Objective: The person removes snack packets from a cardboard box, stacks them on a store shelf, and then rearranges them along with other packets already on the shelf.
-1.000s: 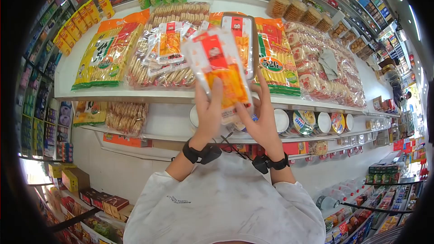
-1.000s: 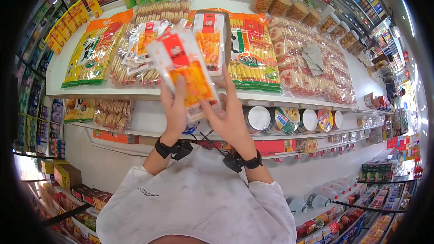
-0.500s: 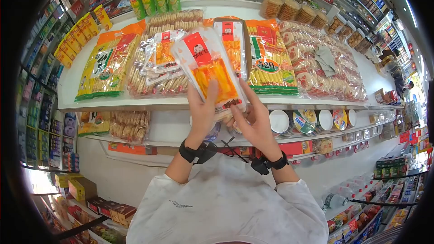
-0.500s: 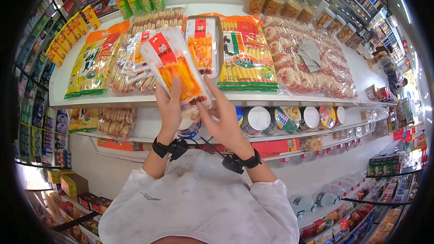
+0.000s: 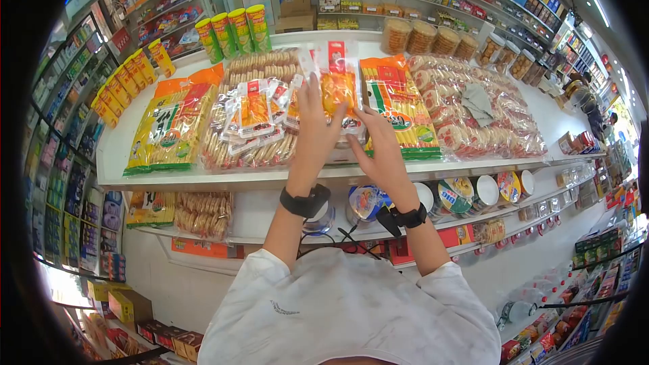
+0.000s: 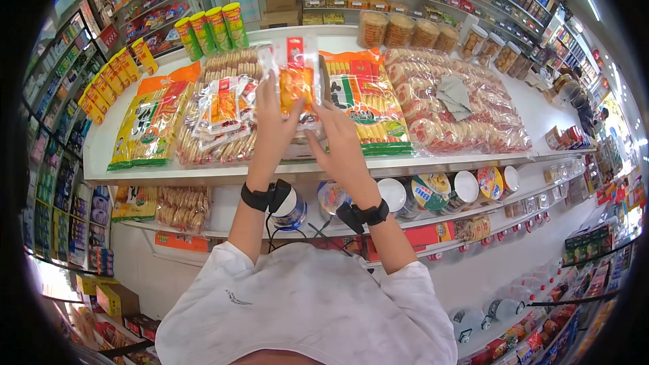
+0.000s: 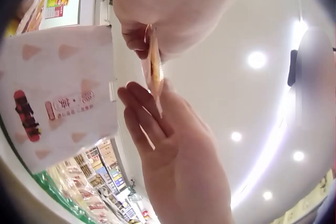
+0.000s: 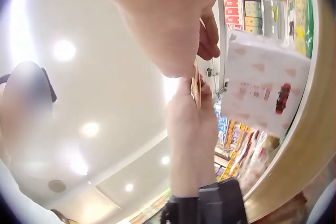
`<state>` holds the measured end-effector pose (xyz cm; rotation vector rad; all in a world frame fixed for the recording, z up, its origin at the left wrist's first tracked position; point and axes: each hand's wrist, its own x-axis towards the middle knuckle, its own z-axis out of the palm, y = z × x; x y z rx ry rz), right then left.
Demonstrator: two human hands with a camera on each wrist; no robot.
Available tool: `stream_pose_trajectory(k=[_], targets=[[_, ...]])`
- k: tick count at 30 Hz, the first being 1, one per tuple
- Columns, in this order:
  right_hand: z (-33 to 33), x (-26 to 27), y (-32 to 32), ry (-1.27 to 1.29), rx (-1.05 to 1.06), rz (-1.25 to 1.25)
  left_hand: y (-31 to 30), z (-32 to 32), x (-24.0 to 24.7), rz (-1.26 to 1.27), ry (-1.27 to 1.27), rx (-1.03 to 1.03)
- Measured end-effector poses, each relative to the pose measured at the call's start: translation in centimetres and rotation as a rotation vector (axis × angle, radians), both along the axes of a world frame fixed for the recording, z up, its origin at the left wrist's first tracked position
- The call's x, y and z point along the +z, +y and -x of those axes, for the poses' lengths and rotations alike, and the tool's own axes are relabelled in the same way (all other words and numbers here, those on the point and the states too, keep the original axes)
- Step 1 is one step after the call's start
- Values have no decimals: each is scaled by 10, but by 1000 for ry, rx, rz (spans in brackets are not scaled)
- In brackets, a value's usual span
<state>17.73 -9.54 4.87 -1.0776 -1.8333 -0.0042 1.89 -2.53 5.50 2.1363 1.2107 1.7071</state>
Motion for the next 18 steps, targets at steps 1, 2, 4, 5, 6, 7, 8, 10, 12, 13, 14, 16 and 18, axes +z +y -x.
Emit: stream_pose_trajectory(k=[1,2,4,5,6,7,8,10,12,13,14,16,18], targets=[[-1,-5,3,-17,-11,7,2,-1,-5,36,14,-17],[-2,-9,6,-35,-22,17,2,-2,-10,74,27,-34],[-4,-7,4,-3,-39,18,-1,-1,-4,36,150,55],[-5,-7,1,14,-48,25,-3,2,-2,-33,264,158],[-9,-6,0,-8,-19,51,-8,5,-2,-96,381,257],[-15,-2,3,-29,10,77,-7,8,-7,-72,362,206],[-20,2,7,-48,38,101,-1,10,-9,-50,343,155],[-24,7,16,-36,89,115,7,11,-17,21,232,8],[-33,6,31,-62,130,130,13,13,-23,27,238,-23],[-35,9,36,-92,128,134,14,14,-24,32,240,-39],[-37,13,38,-120,126,140,15,16,-24,43,258,-39],[-37,13,44,-150,102,149,10,17,-9,63,209,-92],[-30,18,40,-171,85,120,14,15,-8,103,133,-154]])
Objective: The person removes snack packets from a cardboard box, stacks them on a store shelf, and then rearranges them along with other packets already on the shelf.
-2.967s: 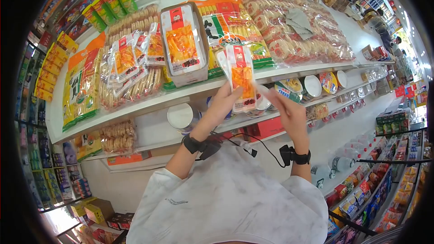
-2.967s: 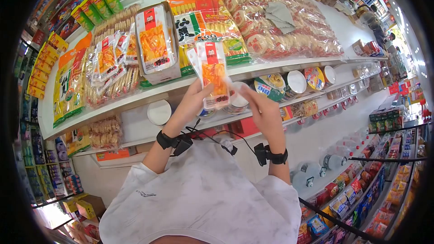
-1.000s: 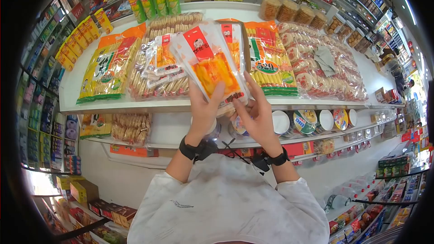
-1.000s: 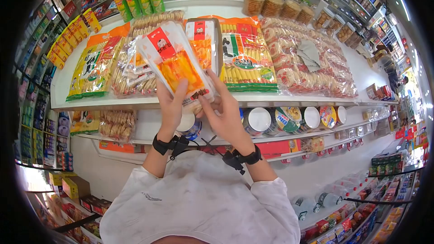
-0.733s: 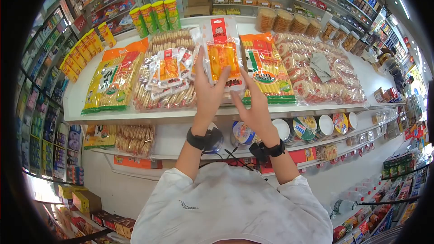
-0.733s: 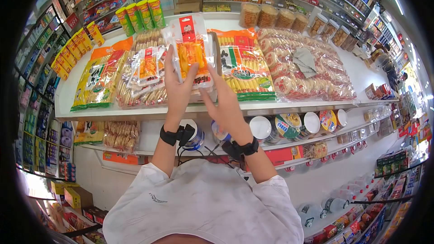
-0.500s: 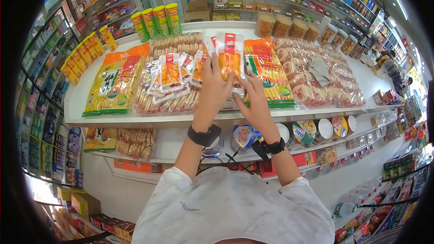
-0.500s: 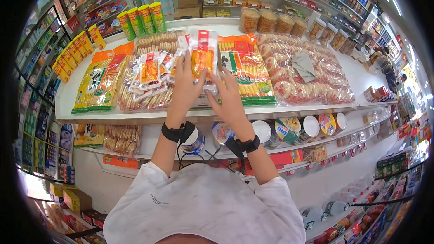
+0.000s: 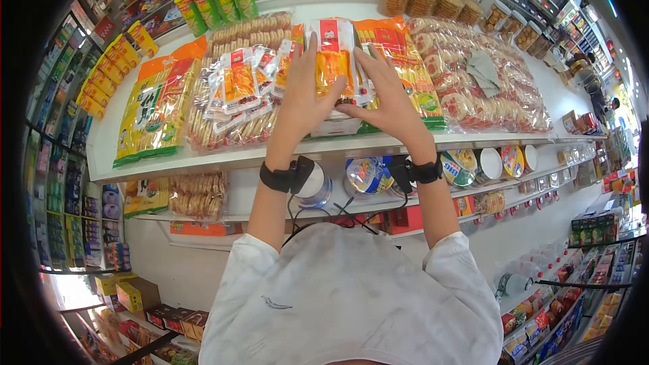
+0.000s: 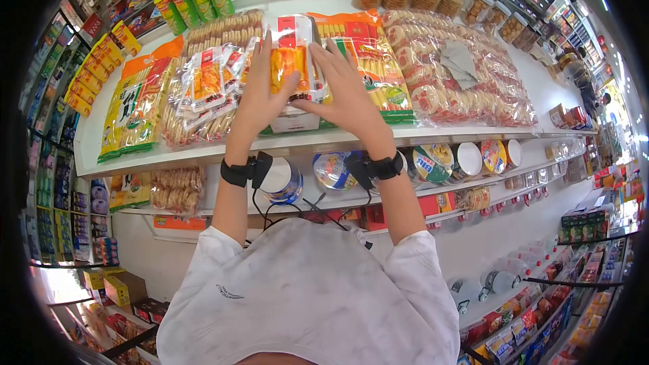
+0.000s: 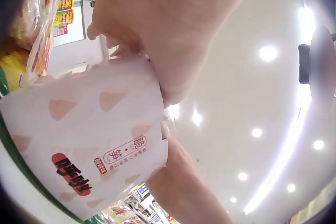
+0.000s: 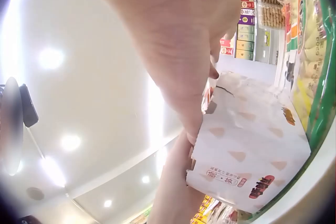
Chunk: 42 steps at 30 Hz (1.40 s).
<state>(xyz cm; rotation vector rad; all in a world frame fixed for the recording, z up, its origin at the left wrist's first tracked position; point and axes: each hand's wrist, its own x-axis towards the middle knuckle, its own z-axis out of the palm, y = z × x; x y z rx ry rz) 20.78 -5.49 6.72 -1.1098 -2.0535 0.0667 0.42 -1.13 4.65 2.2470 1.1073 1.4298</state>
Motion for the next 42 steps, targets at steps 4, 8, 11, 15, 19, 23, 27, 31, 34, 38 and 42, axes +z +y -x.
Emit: stream_pose_trajectory(k=[4,8,11,15,19,23,27,31,34,38,42], targets=[[-4,-7,2,-3,2,6,1,4,-3,24,173,10],[-22,2,2,49,91,90,6,6,-4,11,226,55],[-26,1,-3,58,59,132,7,6,-6,-13,239,70],[-11,2,-15,3,45,16,4,3,-3,-89,210,80],[-8,-7,-16,89,49,23,8,-7,-5,-115,174,39],[-16,-8,-16,80,94,107,1,-7,6,-92,234,70],[-17,4,-14,122,108,113,7,-2,4,-117,302,104],[-21,0,16,-62,95,67,6,-4,3,-199,318,179],[-20,1,28,-143,94,104,4,-2,7,-125,323,146],[7,50,11,-380,-87,194,-6,-1,24,1,349,112],[3,35,32,-520,-47,98,-9,-1,28,84,374,95]])
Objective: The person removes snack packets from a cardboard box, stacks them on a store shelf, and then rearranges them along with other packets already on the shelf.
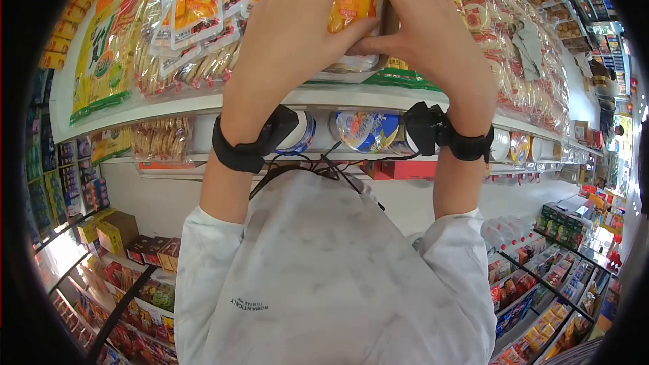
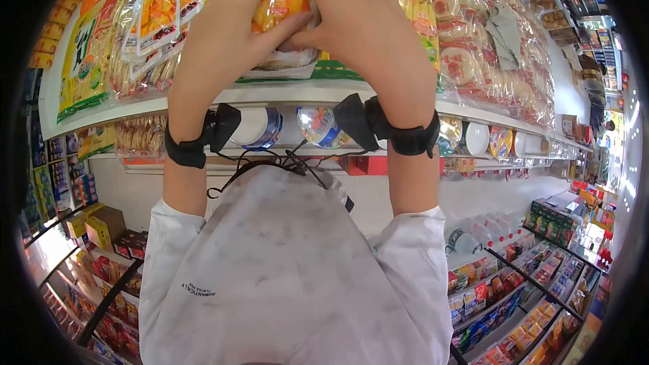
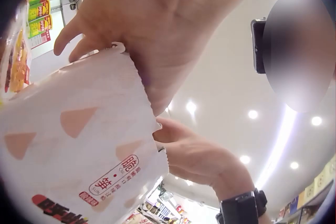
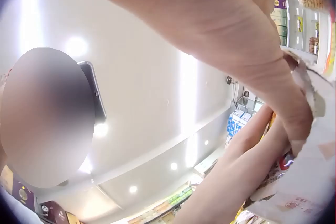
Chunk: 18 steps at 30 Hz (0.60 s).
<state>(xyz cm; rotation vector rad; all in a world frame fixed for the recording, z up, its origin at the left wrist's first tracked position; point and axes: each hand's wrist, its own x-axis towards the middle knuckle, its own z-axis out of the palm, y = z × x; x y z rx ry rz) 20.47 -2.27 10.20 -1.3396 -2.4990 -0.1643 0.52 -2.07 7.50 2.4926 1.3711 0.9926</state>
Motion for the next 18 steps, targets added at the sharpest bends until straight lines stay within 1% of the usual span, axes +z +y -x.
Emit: stream_pose_trajectory(k=[3,6,7,8,9,10,12,13,14,16,18], targets=[[0,7,13,-60,38,15,7,-1,-10,-6,-10,13],[-2,7,29,-53,112,3,14,0,-22,-26,8,34],[0,9,32,-60,99,45,15,0,-23,-34,17,33],[2,11,34,-70,87,84,16,1,-26,-128,14,34],[2,13,35,-85,73,122,16,-1,-25,-118,15,47],[2,10,38,-23,125,60,14,-4,-22,-110,11,57],[7,20,35,-80,64,223,12,-3,-18,-51,15,40],[9,28,33,-119,34,296,13,-4,-22,-92,1,34],[4,21,36,-49,71,279,14,-4,-31,-136,-15,35],[3,18,35,-35,101,248,15,0,-26,-234,-7,2],[6,21,31,-20,121,246,11,-2,-30,-157,-280,-32]])
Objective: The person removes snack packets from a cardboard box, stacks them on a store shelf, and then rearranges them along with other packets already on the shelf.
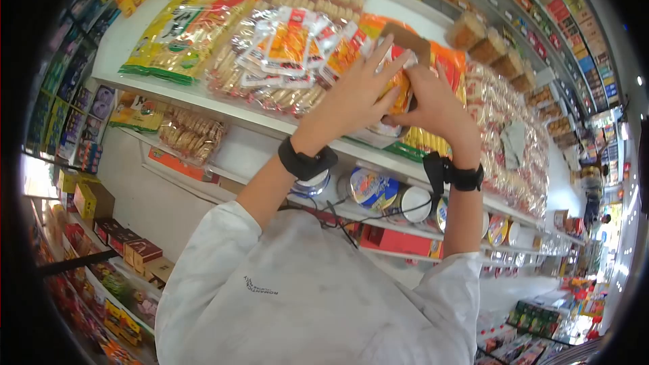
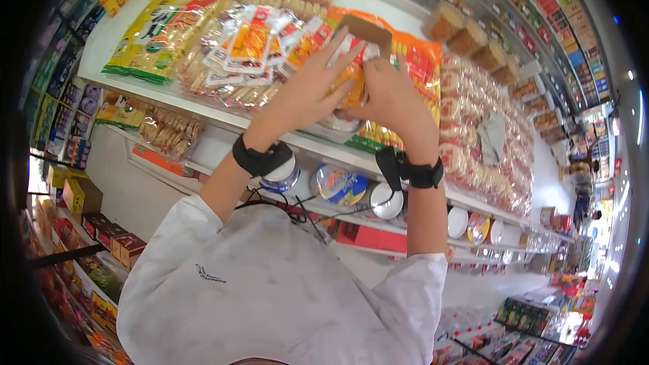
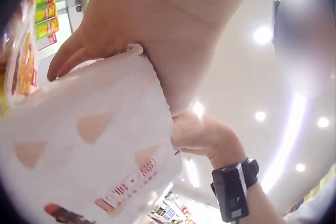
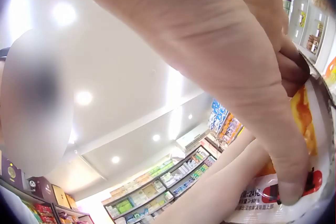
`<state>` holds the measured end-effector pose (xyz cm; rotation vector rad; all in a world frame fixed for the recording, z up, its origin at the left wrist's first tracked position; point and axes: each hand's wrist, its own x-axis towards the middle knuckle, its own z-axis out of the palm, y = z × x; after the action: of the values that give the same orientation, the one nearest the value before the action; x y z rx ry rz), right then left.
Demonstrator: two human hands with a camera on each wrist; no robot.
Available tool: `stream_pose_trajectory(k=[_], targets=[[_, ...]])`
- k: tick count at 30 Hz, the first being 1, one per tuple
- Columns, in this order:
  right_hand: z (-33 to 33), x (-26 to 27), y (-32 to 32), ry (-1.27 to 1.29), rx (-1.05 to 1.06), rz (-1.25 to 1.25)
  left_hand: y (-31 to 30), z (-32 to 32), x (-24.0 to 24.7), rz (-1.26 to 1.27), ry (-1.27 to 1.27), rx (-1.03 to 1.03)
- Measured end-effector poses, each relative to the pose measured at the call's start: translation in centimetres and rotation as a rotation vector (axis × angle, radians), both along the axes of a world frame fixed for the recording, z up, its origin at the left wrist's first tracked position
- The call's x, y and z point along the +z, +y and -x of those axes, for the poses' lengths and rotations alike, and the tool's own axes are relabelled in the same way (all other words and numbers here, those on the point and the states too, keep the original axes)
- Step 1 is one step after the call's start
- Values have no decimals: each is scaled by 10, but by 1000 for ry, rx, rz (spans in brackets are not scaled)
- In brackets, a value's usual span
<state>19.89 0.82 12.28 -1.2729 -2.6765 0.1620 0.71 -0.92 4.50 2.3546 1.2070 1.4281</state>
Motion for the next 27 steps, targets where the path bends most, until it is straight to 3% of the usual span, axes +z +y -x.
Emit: stream_pose_trajectory(k=[2,5,8,11,14,17,21,24,27], targets=[[-1,2,-7,3,-11,27,-11,0,5,36,-240,-24],[-22,-20,-5,213,60,-13,-11,25,-3,168,-348,91],[-23,-26,-15,270,35,31,2,53,-14,102,-51,435],[-18,-39,-27,312,28,-52,12,63,-21,146,91,420],[-11,-46,-39,332,-52,-100,27,54,-42,25,137,430],[-7,-54,-48,401,-56,-137,29,48,-46,51,85,377],[6,-45,-75,483,-116,-214,28,41,-41,206,-204,253],[14,-38,-103,629,-97,-248,4,51,-15,139,-391,275],[19,-29,-131,682,82,-146,-27,74,7,-103,-458,375]])
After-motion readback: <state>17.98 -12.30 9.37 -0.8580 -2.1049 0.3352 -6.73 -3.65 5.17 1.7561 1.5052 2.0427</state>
